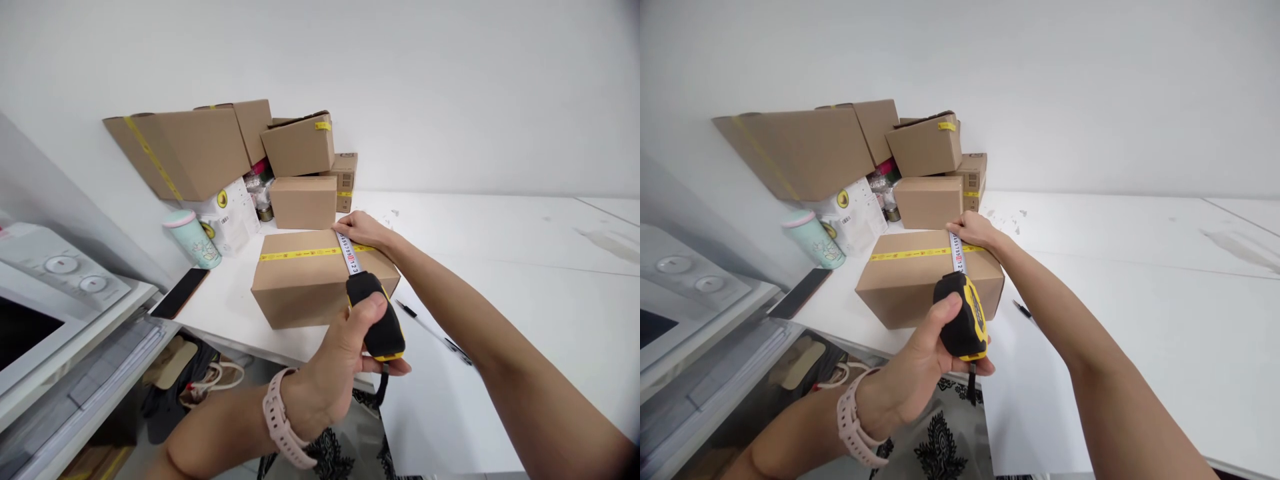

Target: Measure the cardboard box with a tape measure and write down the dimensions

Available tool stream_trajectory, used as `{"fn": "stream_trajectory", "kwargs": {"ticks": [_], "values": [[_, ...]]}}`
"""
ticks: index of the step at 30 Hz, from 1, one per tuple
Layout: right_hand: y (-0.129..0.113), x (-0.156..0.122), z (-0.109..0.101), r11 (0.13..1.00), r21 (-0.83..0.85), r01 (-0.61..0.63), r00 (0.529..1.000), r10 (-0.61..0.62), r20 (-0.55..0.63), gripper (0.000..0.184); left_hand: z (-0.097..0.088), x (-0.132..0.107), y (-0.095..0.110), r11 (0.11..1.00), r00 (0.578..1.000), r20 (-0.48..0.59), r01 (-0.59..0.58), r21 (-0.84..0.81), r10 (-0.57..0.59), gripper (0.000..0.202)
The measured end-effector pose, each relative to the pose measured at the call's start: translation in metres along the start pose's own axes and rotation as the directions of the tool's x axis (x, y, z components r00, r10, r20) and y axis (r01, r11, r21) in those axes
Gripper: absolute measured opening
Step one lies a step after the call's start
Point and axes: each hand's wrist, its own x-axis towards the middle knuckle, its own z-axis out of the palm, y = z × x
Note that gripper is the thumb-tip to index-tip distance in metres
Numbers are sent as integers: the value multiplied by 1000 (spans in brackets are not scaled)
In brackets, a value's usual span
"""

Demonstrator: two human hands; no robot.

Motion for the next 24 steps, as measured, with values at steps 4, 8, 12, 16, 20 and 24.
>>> {"fn": "stream_trajectory", "kwargs": {"ticks": [4, 8, 12, 16, 20, 24], "values": [[1, 0, 2, 997, 73, 23, 999, -26, 44, 43, 2, -3, -3, 999, 1000, -2, 16, 28, -16, 65], [4, 1, 2, 993, 108, 39, 998, -45, 52, 41, 5, -8, -3, 998, 1000, 13, 13, 60, -14, 63], [3, 0, 1, 994, 106, 21, 999, -26, 41, 40, 7, -19, -5, 995, 999, 31, 32, 96, -35, 61], [1, -1, 1, 993, 120, 13, 999, -18, 37, 39, 9, -26, -6, 993, 996, 57, 64, 97, -70, 66], [0, -1, 2, 992, 123, 6, 1000, -9, 24, 41, 11, -27, -5, 990, 995, 52, 81, 114, -88, 65], [0, 0, 1, 993, 121, 6, 1000, -10, 28, 43, 12, -26, -4, 992, 994, 58, 86, 96, -92, 66]]}}
